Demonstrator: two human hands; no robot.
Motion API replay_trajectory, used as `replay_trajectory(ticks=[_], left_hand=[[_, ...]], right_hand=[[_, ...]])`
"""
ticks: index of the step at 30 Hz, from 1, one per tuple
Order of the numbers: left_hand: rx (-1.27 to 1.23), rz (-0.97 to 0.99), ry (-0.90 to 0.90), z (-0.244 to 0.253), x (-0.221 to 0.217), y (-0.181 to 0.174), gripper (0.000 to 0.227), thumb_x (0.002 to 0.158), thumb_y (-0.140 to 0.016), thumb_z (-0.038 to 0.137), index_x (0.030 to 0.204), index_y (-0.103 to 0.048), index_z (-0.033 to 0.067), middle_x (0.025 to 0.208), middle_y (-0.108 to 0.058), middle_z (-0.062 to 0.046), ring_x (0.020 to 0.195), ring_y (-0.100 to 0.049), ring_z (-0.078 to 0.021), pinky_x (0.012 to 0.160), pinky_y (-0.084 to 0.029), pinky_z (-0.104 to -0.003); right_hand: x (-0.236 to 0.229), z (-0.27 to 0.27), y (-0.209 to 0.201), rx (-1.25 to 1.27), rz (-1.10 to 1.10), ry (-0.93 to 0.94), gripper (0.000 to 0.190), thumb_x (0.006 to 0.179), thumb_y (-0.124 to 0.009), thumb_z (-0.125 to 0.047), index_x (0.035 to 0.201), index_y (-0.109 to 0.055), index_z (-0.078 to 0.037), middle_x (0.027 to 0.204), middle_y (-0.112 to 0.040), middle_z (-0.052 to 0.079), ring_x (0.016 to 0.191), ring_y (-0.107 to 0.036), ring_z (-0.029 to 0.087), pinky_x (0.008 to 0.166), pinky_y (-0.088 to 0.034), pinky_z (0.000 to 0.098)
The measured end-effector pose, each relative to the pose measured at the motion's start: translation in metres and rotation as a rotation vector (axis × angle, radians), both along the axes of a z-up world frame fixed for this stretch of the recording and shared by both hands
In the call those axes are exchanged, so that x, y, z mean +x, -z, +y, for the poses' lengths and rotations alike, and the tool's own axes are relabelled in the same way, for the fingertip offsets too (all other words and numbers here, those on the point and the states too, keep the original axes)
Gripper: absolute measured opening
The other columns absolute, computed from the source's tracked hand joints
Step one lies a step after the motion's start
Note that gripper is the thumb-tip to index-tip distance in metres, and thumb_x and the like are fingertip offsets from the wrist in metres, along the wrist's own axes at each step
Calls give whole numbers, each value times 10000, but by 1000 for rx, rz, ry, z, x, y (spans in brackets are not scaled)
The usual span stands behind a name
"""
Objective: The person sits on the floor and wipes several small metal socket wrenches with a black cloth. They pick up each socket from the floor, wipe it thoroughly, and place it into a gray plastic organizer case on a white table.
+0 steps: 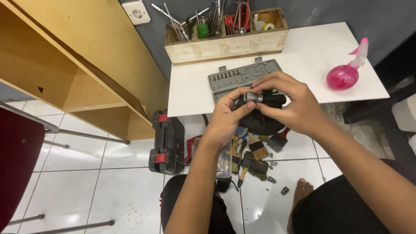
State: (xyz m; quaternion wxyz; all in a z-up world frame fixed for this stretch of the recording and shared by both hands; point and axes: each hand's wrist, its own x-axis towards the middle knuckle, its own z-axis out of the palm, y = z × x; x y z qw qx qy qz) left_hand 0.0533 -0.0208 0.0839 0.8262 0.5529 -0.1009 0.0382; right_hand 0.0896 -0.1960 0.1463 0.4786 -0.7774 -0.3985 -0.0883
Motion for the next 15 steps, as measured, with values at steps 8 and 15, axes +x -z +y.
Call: replay_trajectory(ticks=[8,15], left_hand=[[28,12,2,2,-10,-3,270,860,-811,139,1097,-694,82,1171,-678,-17,1082,-648,-102,963,-534,-266],[200,36,158,10,-17,-13,253,873,-766,177,1074,-615,148,1281,-616,-9,1081,-627,-151,930,-555,-286]], right_hand=[[2,-1,11,2,-114,-29,239,806,-819,1,1040,-768,5,1054,-744,163,1059,-722,327,930,-570,420],[9,-28,28,-177,-463,-131,249,927,-705,-15,1174,-700,9,1191,-690,175,1123,-665,341,1007,-527,469]])
